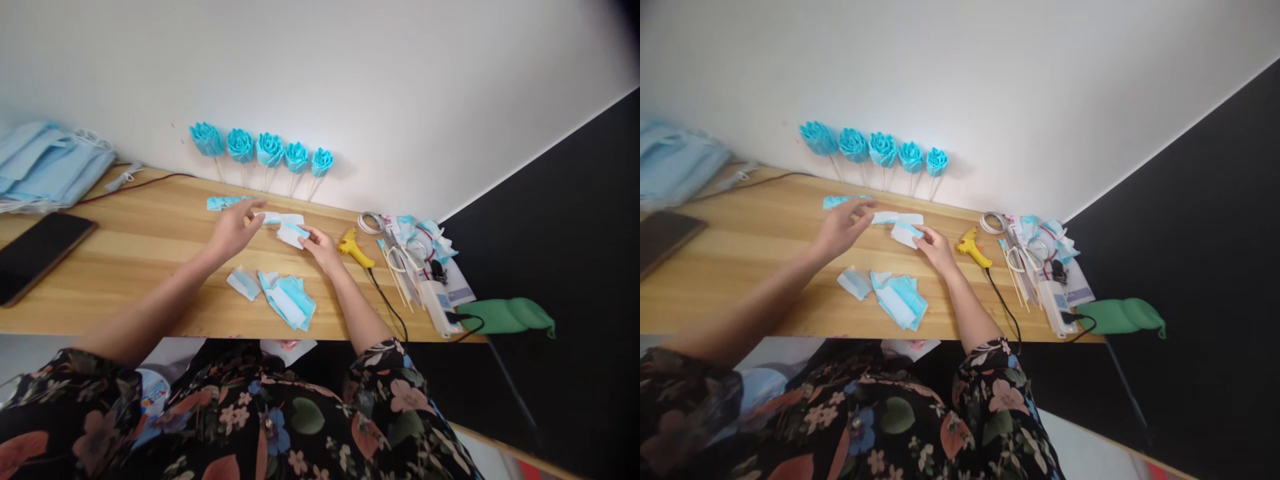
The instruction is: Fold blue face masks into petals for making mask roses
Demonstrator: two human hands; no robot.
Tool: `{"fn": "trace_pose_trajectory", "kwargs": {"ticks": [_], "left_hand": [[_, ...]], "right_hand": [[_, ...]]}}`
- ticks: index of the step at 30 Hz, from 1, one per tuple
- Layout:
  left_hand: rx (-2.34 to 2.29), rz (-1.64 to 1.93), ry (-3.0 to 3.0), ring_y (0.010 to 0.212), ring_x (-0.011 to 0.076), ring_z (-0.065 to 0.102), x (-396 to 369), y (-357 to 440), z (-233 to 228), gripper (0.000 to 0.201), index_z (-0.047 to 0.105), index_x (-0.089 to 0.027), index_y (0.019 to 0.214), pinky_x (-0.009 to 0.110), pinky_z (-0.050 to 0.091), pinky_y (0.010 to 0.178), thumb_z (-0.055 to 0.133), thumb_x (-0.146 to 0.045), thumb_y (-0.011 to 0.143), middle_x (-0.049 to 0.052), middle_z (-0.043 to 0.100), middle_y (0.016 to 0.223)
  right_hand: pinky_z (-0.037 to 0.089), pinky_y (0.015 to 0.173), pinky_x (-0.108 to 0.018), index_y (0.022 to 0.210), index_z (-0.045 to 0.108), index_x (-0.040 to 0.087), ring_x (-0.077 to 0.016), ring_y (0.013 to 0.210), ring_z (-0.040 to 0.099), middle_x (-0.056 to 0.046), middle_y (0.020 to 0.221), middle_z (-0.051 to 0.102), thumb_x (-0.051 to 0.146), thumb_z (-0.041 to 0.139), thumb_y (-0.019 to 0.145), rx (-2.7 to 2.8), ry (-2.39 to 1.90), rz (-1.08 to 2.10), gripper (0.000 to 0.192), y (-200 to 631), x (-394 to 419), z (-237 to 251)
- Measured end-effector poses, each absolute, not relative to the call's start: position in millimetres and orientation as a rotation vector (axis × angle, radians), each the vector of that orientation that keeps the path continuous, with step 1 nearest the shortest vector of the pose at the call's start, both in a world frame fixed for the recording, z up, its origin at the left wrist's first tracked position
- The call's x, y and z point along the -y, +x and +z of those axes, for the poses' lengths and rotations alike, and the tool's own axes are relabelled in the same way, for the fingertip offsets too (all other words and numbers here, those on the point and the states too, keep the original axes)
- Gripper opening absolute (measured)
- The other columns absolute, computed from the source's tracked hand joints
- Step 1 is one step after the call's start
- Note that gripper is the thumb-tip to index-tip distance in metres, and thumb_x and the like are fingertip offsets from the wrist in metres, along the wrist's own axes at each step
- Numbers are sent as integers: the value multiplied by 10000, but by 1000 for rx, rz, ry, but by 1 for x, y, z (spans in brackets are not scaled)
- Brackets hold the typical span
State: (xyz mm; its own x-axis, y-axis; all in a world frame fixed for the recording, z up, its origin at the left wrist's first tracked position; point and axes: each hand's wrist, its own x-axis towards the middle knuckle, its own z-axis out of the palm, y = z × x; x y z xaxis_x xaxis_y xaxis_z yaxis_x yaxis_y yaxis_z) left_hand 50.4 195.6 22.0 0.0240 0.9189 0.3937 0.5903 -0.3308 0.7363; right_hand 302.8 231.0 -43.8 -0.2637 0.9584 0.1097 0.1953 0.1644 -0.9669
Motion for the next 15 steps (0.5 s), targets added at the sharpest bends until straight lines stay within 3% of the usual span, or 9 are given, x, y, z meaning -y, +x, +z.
{"fn": "trace_pose_trajectory", "kwargs": {"ticks": [4, 7, 10, 12, 15], "left_hand": [[-1345, 1033, 1702, 986, 262, 676, -190, 58, 7, 611, 604, -146, 1356, 345, 548, 784, 482, -568, 932, 146, 708, 1262], [-1267, 981, 1599, 982, 244, 670, -188, 62, 3, 659, 554, -167, 1404, 277, 521, 682, 608, -539, 864, 134, 713, 1226], [-1208, 991, 1565, 787, 164, 627, -185, 68, 2, 685, 539, -165, 1405, 225, 456, 589, 717, -391, 783, 44, 699, 917], [-1158, 1027, 1538, 623, 116, 534, -184, 72, 2, 672, 536, -153, 1401, 209, 406, 535, 710, -313, 772, -46, 561, 688], [-1090, 1078, 1458, 550, 102, 492, -183, 74, 1, 637, 531, -135, 1388, 207, 383, 510, 666, -255, 777, -80, 495, 608]], "right_hand": [[464, 701, -253, 1180, 720, 219, -129, 713, 547, 9, 821, 654, 472, 726, 795, 1604, -1080, 1169, 461, 296, -223, -36], [472, 716, -257, 1154, 730, 213, -134, 736, 564, 0, 851, 675, 471, 728, 800, 1616, -1050, 1183, 438, 292, -217, -31], [482, 721, -267, 1167, 730, 217, -142, 737, 570, -3, 840, 675, 482, 720, 810, 1652, -1037, 1206, 445, 288, -212, -28], [487, 725, -272, 1177, 729, 220, -145, 733, 571, 1, 821, 666, 495, 708, 819, 1684, -1047, 1193, 451, 287, -209, -26], [494, 732, -274, 1154, 736, 213, -146, 732, 580, 4, 806, 659, 506, 683, 840, 1717, -1082, 1146, 433, 286, -207, -24]]}}
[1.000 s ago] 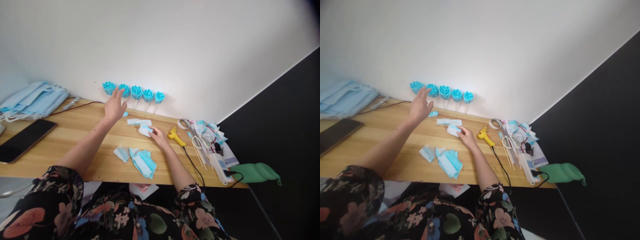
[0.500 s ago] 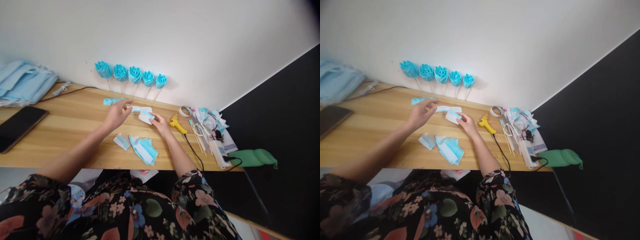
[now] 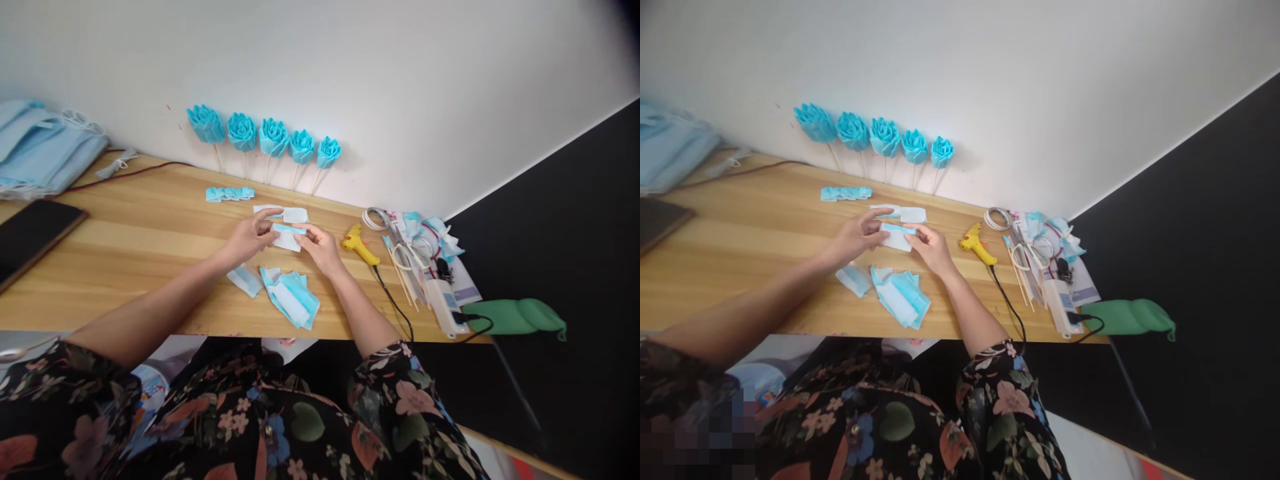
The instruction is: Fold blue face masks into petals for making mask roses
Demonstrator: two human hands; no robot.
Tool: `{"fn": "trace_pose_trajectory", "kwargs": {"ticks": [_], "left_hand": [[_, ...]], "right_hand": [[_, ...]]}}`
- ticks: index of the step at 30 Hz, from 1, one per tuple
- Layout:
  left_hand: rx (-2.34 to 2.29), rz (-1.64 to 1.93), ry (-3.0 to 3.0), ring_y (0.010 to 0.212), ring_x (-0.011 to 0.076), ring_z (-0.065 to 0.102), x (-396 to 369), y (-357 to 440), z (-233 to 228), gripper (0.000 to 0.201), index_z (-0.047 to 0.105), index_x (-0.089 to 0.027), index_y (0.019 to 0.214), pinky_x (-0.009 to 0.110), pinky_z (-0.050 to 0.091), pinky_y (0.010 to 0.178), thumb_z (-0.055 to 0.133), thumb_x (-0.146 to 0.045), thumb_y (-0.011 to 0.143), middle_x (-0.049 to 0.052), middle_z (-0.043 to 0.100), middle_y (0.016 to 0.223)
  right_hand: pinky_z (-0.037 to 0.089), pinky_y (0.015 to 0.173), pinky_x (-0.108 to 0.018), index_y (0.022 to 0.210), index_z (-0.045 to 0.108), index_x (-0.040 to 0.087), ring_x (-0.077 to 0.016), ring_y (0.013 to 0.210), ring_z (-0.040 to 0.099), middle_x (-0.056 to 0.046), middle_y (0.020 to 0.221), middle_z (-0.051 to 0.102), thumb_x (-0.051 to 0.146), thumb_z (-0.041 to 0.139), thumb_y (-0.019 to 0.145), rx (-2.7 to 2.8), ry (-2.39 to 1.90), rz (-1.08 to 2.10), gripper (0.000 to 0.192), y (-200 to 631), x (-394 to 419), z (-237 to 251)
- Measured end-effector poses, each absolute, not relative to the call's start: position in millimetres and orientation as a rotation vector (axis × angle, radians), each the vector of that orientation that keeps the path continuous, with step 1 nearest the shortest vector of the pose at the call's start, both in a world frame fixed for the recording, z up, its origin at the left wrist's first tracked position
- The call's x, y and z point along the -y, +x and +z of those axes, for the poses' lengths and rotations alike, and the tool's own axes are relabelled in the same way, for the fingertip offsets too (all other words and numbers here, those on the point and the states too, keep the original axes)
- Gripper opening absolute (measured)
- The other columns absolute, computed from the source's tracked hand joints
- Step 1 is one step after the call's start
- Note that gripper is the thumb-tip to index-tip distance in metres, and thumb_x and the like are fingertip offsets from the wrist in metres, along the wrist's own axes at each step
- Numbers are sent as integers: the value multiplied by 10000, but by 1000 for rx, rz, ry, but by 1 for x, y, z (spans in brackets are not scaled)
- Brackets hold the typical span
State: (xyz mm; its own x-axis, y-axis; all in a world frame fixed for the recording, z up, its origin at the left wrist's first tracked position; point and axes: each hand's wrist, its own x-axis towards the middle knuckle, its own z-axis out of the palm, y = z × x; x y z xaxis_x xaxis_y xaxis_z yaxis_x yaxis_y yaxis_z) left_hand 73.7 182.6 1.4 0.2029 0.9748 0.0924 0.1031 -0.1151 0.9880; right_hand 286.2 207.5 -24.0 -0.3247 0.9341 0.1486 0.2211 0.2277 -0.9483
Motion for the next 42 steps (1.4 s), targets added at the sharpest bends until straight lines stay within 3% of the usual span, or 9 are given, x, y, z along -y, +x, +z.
{"fn": "trace_pose_trajectory", "kwargs": {"ticks": [5, 8, 13, 17, 24, 32, 35, 40, 42], "left_hand": [[-1088, 1128, 1387, 556, 111, 526, -182, 72, 2, 614, 524, -108, 1381, 220, 411, 513, 631, -255, 795, -59, 565, 638], [-1090, 1128, 1389, 553, 107, 514, -183, 71, 3, 596, 522, -95, 1370, 220, 405, 508, 625, -256, 805, -56, 562, 645], [-1063, 1087, 1462, 551, 101, 486, -181, 74, 3, 580, 512, -109, 1372, 220, 388, 524, 622, -242, 818, -67, 511, 630], [-1026, 1061, 1550, 571, 103, 455, -176, 77, 3, 628, 439, -105, 1447, 230, 364, 558, 594, -254, 857, -63, 498, 644], [-1016, 1099, 1742, 626, 118, 492, -173, 80, -1, 739, 359, -190, 1526, 245, 370, 596, 606, -188, 830, -29, 575, 748], [-989, 1168, 1617, 676, 149, 568, -180, 77, -6, 785, 288, -190, 1554, 271, 421, 596, 601, -210, 835, 11, 621, 817], [-938, 1156, 1547, 703, 162, 604, -180, 77, -6, 797, 255, -181, 1560, 278, 461, 605, 603, -220, 844, 22, 633, 841], [-915, 1129, 1537, 710, 158, 614, -178, 79, -4, 798, 271, -195, 1558, 264, 465, 599, 624, -219, 843, 19, 641, 838], [-915, 1132, 1538, 694, 153, 606, -179, 79, -4, 801, 290, -193, 1556, 262, 459, 592, 638, -215, 835, 15, 638, 817]], "right_hand": [[540, 812, -313, 1200, 717, 223, -167, 796, 643, -26, 919, 710, 541, 588, 918, 1707, -1051, 1156, 444, 287, -206, -20], [534, 946, -352, 1274, 668, 231, -198, 1001, 673, -62, 1145, 721, 566, 584, 923, 1700, -968, 1185, 493, 287, -205, -16], [514, 1035, -408, 1432, 534, 265, -257, 1299, 568, -84, 1389, 629, 560, 716, 828, 1841, -853, 1170, 696, 283, -200, -10], [495, 1069, -447, 1404, 565, 303, -250, 1223, 614, -56, 1351, 659, 447, 733, 839, 1967, -937, 987, 607, 278, -196, -9], [560, 930, -388, 1314, 636, 257, -203, 939, 691, -43, 1044, 741, 299, 612, 887, 1920, -1025, 947, 430, 276, -197, -15], [567, 846, -352, 1329, 630, 230, -196, 903, 686, -46, 1054, 746, 456, 617, 875, 1687, -1020, 1236, 507, 283, -205, -21], [564, 880, -352, 1300, 659, 225, -216, 991, 688, -53, 1121, 749, 507, 638, 870, 1628, -1045, 1290, 515, 284, -206, -21], [582, 865, -364, 1382, 609, 221, -239, 1069, 692, -72, 1139, 748, 671, 398, 960, 1599, -975, 1413, 652, 285, -203, -19], [585, 854, -358, 1414, 577, 237, -235, 1048, 695, -65, 1155, 739, 702, 460, 922, 1642, -957, 1431, 687, 285, -202, -18]]}}
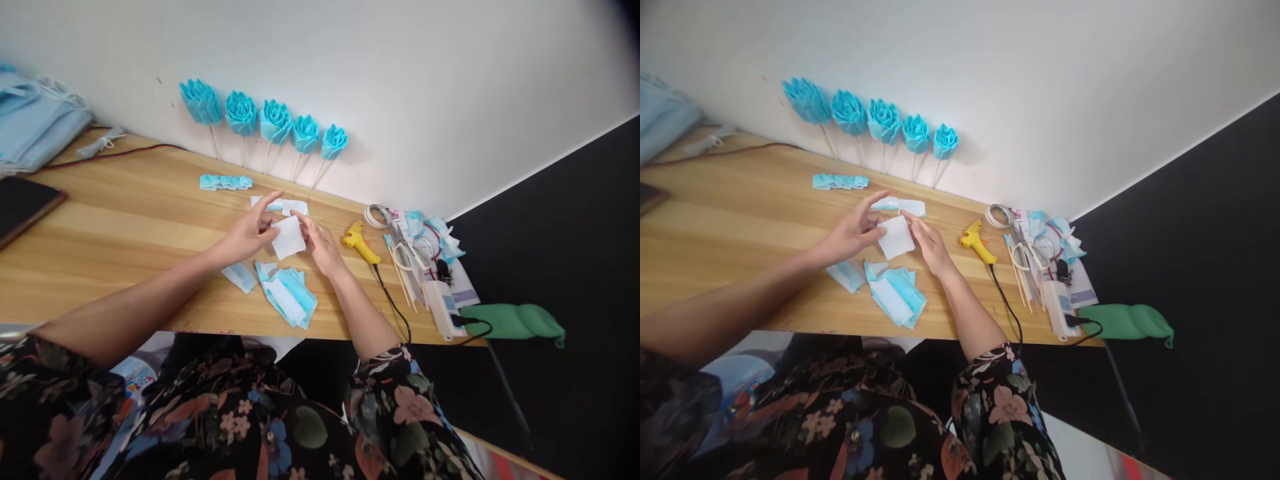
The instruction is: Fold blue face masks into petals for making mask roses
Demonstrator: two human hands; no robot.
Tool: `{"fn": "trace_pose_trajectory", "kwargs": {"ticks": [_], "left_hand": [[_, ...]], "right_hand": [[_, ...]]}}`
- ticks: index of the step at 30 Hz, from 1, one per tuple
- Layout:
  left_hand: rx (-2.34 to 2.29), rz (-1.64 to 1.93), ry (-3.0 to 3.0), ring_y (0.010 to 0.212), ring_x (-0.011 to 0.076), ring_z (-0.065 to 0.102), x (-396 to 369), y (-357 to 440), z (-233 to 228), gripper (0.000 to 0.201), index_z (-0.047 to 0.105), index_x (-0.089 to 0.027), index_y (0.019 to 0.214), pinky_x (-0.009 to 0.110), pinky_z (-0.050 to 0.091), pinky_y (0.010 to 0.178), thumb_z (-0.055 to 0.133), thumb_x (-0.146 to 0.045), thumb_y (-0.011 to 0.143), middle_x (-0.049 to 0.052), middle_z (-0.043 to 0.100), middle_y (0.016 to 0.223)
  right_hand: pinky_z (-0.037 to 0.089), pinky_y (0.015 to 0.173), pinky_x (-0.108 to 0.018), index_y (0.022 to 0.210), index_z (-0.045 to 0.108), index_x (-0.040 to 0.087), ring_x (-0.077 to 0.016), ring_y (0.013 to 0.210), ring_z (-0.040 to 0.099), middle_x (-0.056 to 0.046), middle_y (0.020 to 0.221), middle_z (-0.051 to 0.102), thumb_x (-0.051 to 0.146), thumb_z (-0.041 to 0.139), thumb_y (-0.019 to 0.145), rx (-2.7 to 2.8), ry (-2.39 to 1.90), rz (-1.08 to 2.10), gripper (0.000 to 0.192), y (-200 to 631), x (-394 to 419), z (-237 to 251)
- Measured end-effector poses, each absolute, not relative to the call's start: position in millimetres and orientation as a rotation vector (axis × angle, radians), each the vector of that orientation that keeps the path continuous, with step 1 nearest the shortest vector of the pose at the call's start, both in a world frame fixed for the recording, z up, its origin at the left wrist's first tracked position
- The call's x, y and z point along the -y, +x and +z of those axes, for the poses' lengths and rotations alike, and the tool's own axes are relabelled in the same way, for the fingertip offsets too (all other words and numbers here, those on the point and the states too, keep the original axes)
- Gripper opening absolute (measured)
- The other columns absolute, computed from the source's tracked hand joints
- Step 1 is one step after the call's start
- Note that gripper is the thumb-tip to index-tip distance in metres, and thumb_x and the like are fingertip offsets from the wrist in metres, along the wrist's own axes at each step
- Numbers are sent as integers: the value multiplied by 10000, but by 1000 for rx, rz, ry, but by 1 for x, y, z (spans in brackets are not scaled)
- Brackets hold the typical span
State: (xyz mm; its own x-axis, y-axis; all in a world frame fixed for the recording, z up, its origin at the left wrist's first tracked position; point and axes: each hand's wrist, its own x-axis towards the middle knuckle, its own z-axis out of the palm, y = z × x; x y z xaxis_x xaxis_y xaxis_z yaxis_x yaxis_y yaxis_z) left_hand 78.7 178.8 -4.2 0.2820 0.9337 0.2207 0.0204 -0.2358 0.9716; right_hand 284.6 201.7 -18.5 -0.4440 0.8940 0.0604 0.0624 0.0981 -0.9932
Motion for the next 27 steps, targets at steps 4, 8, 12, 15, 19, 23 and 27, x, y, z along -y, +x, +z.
{"fn": "trace_pose_trajectory", "kwargs": {"ticks": [4, 8, 12, 15, 19, 23, 27], "left_hand": [[-933, 1143, 1533, 683, 149, 604, -180, 78, -5, 804, 307, -200, 1552, 262, 457, 597, 655, -214, 827, 16, 644, 824], [-963, 1216, 1496, 649, 141, 568, -182, 78, -5, 758, 331, -229, 1538, 269, 446, 591, 642, -226, 847, 8, 621, 803], [-984, 1259, 1441, 619, 140, 555, -184, 77, -4, 726, 346, -255, 1528, 281, 467, 588, 637, -241, 863, 8, 622, 795], [-976, 1268, 1419, 587, 136, 551, -184, 75, -3, 692, 358, -229, 1526, 276, 472, 573, 633, -319, 897, 3, 619, 763], [-981, 1178, 1417, 629, 137, 582, -183, 74, -3, 648, 461, -182, 1456, 256, 461, 574, 651, -435, 891, 37, 659, 845], [-974, 1070, 1448, 790, 179, 642, -181, 77, -4, 660, 541, -145, 1382, 267, 481, 650, 729, -420, 812, 73, 692, 951], [-953, 1063, 1531, 818, 182, 633, -182, 79, -5, 441, 666, -153, 1127, 283, 483, 693, 748, -399, 771, 39, 688, 879]], "right_hand": [[587, 866, -356, 1425, 549, 268, -224, 994, 695, -47, 1161, 731, 631, 740, 762, 1664, -970, 1405, 780, 281, -202, -19], [585, 916, -372, 1409, 552, 259, -225, 1034, 692, -52, 1162, 725, 570, 760, 767, 1632, -953, 1396, 744, 279, -202, -21], [575, 972, -397, 1422, 529, 265, -242, 1127, 674, -62, 1249, 699, 576, 758, 763, 1639, -931, 1403, 764, 280, -202, -22], [570, 986, -408, 1450, 493, 273, -249, 1166, 659, -70, 1271, 688, 597, 736, 777, 1656, -940, 1372, 785, 280, -202, -22], [577, 968, -399, 1444, 493, 278, -250, 1154, 660, -70, 1267, 687, 585, 764, 757, 1628, -905, 1356, 801, 279, -202, -21], [580, 924, -380, 1403, 523, 287, -235, 1096, 670, -57, 1228, 695, 562, 744, 786, 1632, -912, 1312, 710, 279, -202, -22], [575, 915, -370, 1359, 557, 302, -225, 1080, 661, -43, 1184, 704, 544, 747, 785, 1630, -887, 1300, 651, 281, -203, -23]]}}
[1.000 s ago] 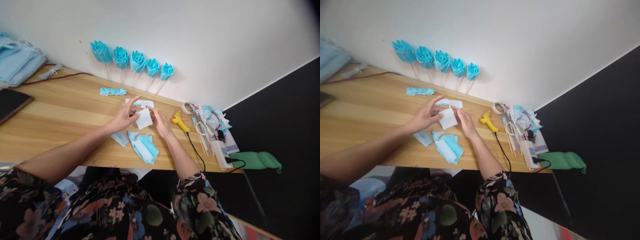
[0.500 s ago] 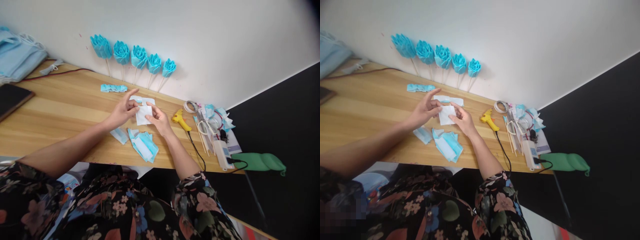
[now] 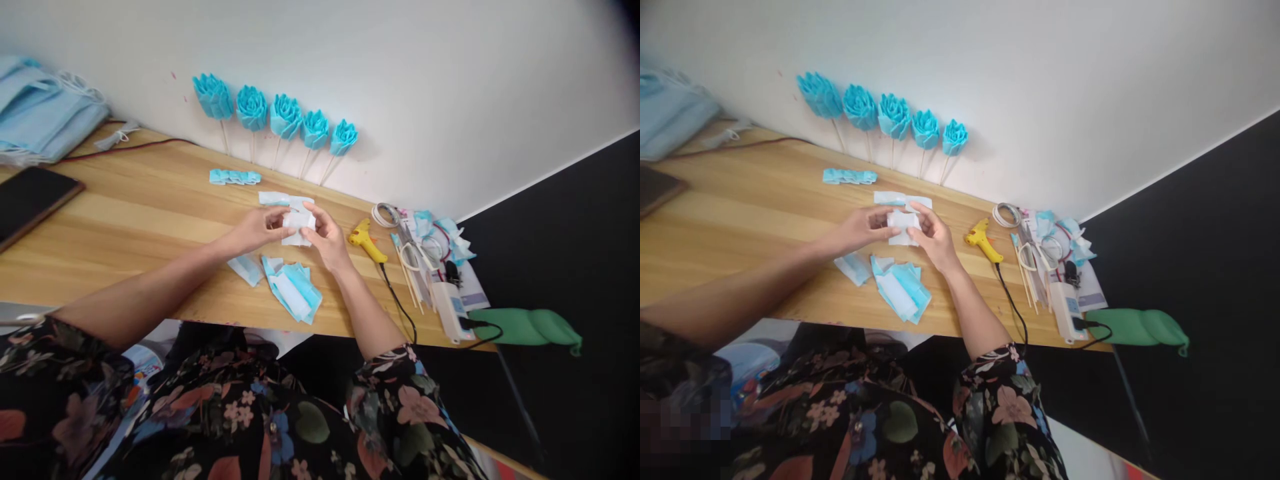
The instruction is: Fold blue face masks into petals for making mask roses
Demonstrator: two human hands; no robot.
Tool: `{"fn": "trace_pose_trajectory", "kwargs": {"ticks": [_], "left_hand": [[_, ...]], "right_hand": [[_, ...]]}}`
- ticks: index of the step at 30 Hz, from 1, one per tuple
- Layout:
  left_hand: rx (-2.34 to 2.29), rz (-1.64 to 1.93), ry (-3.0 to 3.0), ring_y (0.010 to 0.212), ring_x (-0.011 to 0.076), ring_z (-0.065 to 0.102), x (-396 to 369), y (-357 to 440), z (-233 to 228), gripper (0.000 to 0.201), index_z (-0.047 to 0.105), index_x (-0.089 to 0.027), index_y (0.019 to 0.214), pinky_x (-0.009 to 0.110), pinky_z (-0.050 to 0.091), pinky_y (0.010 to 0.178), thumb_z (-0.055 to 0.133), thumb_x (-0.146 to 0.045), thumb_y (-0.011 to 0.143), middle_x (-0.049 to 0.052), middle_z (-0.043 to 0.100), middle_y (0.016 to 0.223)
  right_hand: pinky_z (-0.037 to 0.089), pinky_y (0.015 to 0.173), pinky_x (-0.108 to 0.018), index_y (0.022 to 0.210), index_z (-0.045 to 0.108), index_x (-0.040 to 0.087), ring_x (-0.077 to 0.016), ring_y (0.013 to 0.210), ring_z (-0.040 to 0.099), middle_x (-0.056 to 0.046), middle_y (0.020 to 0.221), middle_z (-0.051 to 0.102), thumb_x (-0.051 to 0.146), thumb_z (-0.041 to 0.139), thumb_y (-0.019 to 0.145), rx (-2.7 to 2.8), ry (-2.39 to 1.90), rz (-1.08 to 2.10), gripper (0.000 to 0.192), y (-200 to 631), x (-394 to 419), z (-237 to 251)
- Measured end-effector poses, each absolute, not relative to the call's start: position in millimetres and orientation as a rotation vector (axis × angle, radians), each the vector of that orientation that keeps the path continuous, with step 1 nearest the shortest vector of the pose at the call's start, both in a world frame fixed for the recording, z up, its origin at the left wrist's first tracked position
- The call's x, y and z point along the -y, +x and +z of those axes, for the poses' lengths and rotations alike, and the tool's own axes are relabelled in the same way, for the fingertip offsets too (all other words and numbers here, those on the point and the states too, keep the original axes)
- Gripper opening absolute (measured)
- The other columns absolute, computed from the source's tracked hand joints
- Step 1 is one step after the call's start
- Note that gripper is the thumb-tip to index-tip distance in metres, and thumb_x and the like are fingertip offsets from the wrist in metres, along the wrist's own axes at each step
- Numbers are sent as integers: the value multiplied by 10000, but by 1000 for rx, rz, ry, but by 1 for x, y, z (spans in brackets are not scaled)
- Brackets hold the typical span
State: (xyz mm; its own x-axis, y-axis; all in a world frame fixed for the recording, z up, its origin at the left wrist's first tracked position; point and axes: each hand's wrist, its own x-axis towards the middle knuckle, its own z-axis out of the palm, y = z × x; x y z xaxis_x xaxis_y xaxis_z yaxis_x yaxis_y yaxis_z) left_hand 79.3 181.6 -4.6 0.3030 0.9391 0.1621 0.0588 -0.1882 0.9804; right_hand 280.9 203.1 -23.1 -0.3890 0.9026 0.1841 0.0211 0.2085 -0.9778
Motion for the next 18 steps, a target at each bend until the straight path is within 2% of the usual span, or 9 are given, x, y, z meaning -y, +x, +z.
{"fn": "trace_pose_trajectory", "kwargs": {"ticks": [3, 6, 8, 11, 14, 18], "left_hand": [[-983, 1054, 1567, 712, 150, 583, -182, 78, -5, 238, 668, -159, 858, 267, 439, 641, 706, -385, 793, 8, 634, 741], [-1032, 1058, 1561, 603, 113, 494, -181, 77, -3, 253, 597, -162, 683, 252, 371, 583, 663, -374, 804, -20, 540, 624], [-1048, 1092, 1536, 583, 99, 463, -181, 77, 0, 262, 592, -159, 670, 245, 355, 576, 649, -378, 803, -28, 521, 612], [-1066, 1128, 1462, 604, 103, 497, -179, 77, 4, 264, 643, -150, 755, 235, 378, 572, 658, -410, 793, -15, 577, 665], [-1077, 1131, 1411, 651, 128, 563, -177, 77, 7, 306, 651, -147, 783, 238, 425, 580, 672, -452, 789, 8, 627, 712], [-1089, 1101, 1413, 650, 137, 585, -177, 76, 5, 323, 642, -148, 777, 255, 469, 599, 679, -469, 794, 10, 626, 709]], "right_hand": [[572, 921, -369, 1337, 578, 308, -220, 1068, 658, -37, 1179, 706, 523, 771, 765, 1602, -850, 1313, 640, 281, -203, -22], [562, 949, -384, 1306, 606, 301, -221, 1065, 658, -39, 1198, 702, 518, 785, 746, 1599, -882, 1312, 626, 280, -203, -21], [543, 994, -400, 1283, 624, 286, -232, 1117, 648, -46, 1247, 691, 517, 794, 730, 1605, -904, 1321, 623, 279, -203, -20], [516, 1040, -414, 1284, 633, 260, -248, 1165, 638, -54, 1274, 692, 515, 809, 706, 1617, -942, 1345, 657, 279, -202, -21], [514, 1035, -405, 1278, 644, 238, -245, 1130, 655, -49, 1224, 719, 502, 816, 703, 1641, -957, 1380, 656, 278, -200, -19], [522, 997, -386, 1205, 685, 216, -247, 1104, 663, -47, 1183, 737, 552, 800, 716, 1679, -928, 1405, 605, 280, -198, -14]]}}
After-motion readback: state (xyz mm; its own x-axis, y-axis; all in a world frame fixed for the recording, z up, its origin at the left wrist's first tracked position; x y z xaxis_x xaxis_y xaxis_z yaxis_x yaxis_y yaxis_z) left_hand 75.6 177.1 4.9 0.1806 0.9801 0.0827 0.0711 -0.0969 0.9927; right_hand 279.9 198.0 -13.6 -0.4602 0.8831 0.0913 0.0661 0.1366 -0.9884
